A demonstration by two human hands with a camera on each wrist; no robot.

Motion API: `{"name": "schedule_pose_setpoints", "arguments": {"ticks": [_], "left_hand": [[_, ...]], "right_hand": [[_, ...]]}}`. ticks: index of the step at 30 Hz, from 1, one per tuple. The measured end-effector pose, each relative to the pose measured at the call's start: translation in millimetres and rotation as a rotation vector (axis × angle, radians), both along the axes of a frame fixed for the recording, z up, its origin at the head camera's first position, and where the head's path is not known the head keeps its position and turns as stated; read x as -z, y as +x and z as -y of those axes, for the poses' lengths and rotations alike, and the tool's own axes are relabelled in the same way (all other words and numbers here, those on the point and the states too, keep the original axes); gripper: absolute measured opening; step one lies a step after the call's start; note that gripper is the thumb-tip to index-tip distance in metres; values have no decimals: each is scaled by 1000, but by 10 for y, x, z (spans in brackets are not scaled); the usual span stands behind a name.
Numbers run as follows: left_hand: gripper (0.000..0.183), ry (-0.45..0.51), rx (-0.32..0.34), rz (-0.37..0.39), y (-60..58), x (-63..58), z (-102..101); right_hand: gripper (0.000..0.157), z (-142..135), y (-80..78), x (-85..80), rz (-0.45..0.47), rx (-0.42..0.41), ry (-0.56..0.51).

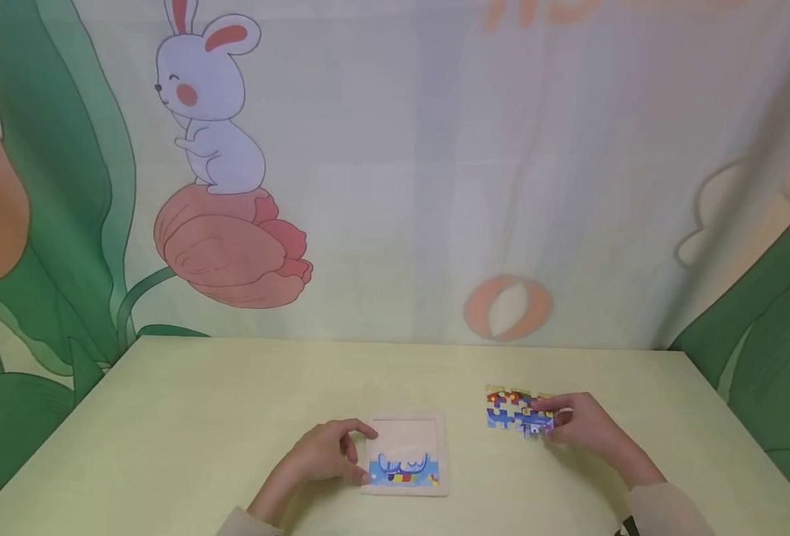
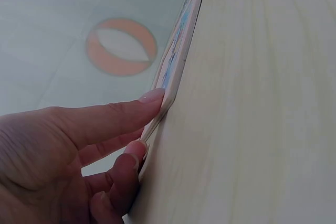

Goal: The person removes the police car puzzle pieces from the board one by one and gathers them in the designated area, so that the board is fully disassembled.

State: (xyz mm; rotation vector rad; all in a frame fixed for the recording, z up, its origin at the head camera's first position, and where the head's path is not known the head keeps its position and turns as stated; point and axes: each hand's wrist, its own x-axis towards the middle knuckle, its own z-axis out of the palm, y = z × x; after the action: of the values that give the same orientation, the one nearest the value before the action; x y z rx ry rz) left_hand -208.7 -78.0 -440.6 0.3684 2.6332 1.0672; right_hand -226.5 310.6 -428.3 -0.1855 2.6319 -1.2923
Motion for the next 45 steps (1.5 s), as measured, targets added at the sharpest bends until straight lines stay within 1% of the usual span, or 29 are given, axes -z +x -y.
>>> {"name": "schedule_pose_setpoints", "arguments": {"ticks": [4, 12, 18, 24, 27, 35, 45], "left_hand": [[50, -2, 3, 6, 22, 44, 15], [50, 12, 9, 12, 45, 95, 21], [49, 15, 14, 9, 51, 93, -6], [49, 21, 15, 23, 50, 82, -47], [49, 21, 18, 11, 38, 81, -54], [49, 16, 27, -4, -7, 65, -59], [50, 2, 4, -2, -24, 41, -13]], "right_hand": [[47, -99, -18, 74, 2, 31, 30], [41, -180, -32, 124, -1, -19, 54], [38, -238, -19, 151, -10, -12, 115], [37, -299, 11, 158, 9, -6, 143], [38, -298, 8, 144, 9, -1, 159], [34, -265, -25, 102, 30, 29, 224], [31, -173, -110, 85, 38, 55, 254]]}}
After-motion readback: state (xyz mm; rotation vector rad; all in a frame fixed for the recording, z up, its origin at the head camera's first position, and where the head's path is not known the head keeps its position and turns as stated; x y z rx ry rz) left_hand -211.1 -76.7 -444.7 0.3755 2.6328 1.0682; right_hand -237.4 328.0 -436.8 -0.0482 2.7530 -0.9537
